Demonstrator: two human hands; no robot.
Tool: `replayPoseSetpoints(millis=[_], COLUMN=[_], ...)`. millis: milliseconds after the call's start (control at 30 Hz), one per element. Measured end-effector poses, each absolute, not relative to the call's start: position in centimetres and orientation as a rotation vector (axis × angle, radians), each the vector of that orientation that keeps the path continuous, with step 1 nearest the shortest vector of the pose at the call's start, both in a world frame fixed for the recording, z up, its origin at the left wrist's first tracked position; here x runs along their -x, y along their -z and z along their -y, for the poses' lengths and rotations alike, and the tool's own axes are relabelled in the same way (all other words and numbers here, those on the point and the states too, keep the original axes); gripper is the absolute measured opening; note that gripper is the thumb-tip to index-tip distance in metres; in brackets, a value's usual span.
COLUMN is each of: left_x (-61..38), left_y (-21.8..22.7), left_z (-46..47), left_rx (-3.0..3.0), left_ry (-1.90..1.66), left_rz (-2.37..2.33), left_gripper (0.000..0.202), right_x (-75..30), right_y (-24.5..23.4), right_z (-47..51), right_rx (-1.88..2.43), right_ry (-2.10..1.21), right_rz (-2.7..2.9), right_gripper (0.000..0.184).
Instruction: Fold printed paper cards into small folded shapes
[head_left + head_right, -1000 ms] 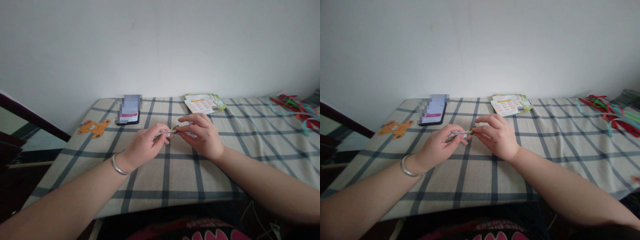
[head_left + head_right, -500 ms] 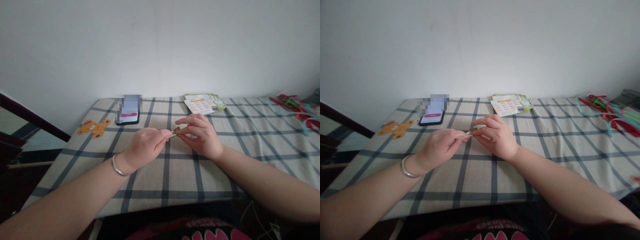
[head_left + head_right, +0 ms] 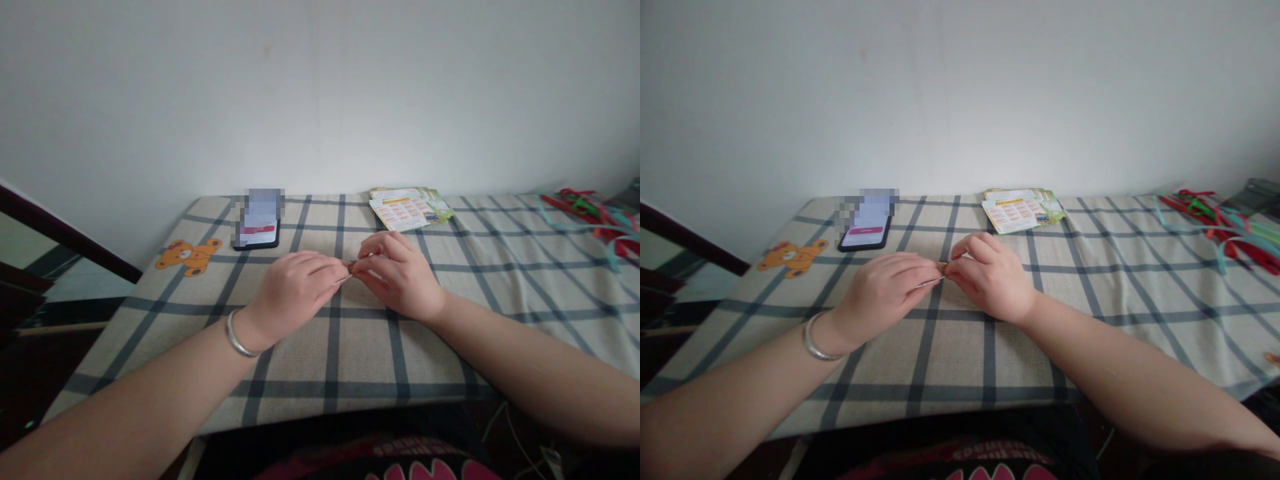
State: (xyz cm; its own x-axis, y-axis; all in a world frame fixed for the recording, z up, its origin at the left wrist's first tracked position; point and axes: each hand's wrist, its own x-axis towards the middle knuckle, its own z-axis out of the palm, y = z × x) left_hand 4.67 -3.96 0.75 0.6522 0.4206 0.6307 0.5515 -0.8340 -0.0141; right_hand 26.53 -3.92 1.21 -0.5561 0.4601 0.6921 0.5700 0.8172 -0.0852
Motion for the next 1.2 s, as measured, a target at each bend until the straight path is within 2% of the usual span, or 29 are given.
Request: replayPoseSetpoints(millis=[1000, 1200], left_x=[-4.57, -4.61], left_y=[-0.81, -0.72], left_z=[3.60, 3.57], left_rx=[2.683, 2.687], left_ry=[1.136, 1.140], left_rz=[0.968, 0.976], left_gripper=[0.004, 0.004], right_x=[-26.49, -26.48], right_y=[-1.28, -1.34], right_z=[3.77, 3.84], right_rx=[0.837, 0.867], right_ry=[0.238, 0.126], right_rz=[2.185, 2.195], right_gripper=[0.005, 0.005])
